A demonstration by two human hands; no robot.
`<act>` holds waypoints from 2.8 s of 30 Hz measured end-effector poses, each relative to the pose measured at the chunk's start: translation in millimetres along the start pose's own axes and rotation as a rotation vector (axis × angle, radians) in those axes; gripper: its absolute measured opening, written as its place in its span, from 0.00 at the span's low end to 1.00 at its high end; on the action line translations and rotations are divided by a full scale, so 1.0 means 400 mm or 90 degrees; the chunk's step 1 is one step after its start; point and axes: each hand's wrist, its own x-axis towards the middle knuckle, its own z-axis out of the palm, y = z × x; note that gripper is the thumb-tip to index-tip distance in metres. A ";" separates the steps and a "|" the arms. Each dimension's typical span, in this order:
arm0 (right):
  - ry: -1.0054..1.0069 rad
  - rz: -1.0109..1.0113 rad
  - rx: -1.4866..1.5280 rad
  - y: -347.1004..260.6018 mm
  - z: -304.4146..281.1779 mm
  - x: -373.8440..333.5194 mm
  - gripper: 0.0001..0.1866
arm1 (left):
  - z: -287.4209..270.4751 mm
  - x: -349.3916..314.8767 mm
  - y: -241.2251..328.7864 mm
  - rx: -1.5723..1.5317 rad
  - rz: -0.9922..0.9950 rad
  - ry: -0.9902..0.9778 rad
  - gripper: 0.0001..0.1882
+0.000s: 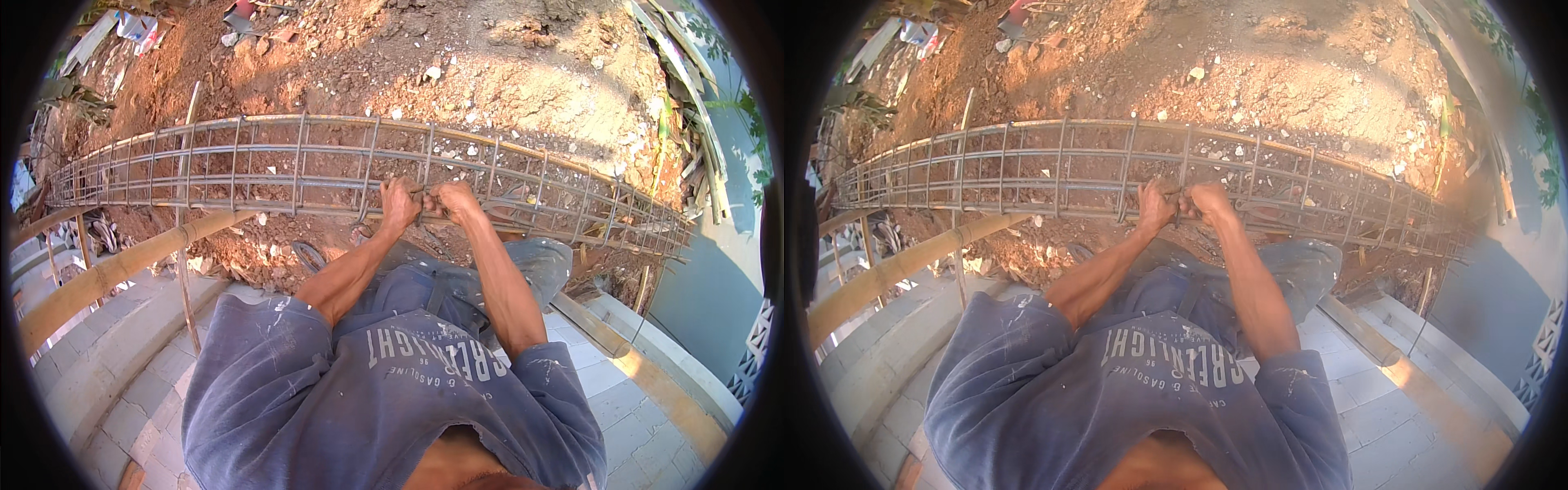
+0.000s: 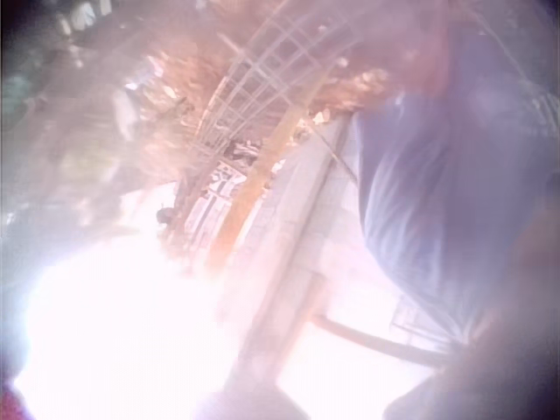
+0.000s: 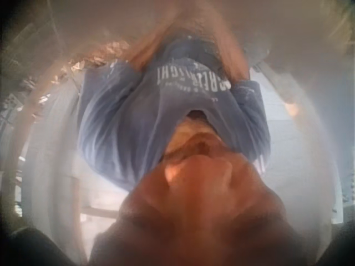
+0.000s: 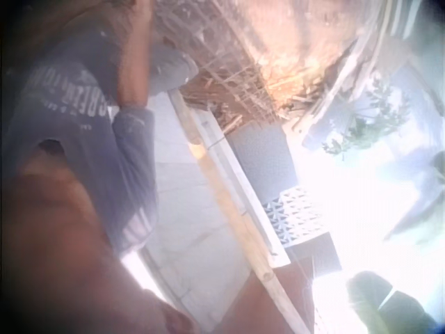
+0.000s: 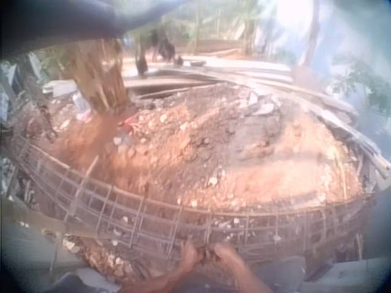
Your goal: The person assembles a rebar mesh by tying intersecting steel bars together with wire. They repeatedly wrap wire around bar intersections and twist it to secure the grid structure.
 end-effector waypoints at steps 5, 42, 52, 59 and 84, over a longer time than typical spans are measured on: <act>0.067 -0.061 -0.437 -0.025 -0.012 0.005 0.10 | 0.029 -0.003 -0.019 -0.017 0.041 0.072 0.07; 0.138 -0.243 -0.644 0.003 -0.028 -0.061 0.14 | -0.047 0.079 0.031 0.065 -0.176 -0.270 0.16; 0.078 -0.289 -0.549 -0.004 0.011 -0.052 0.12 | -0.002 -0.001 0.009 0.051 -0.026 -0.023 0.13; -0.046 -0.477 -0.806 -0.086 0.039 0.013 0.10 | 0.014 0.008 0.007 0.034 -0.044 0.006 0.10; 0.117 -0.332 -1.001 -0.087 0.031 0.044 0.11 | -0.015 0.072 0.064 0.037 -0.307 -0.109 0.09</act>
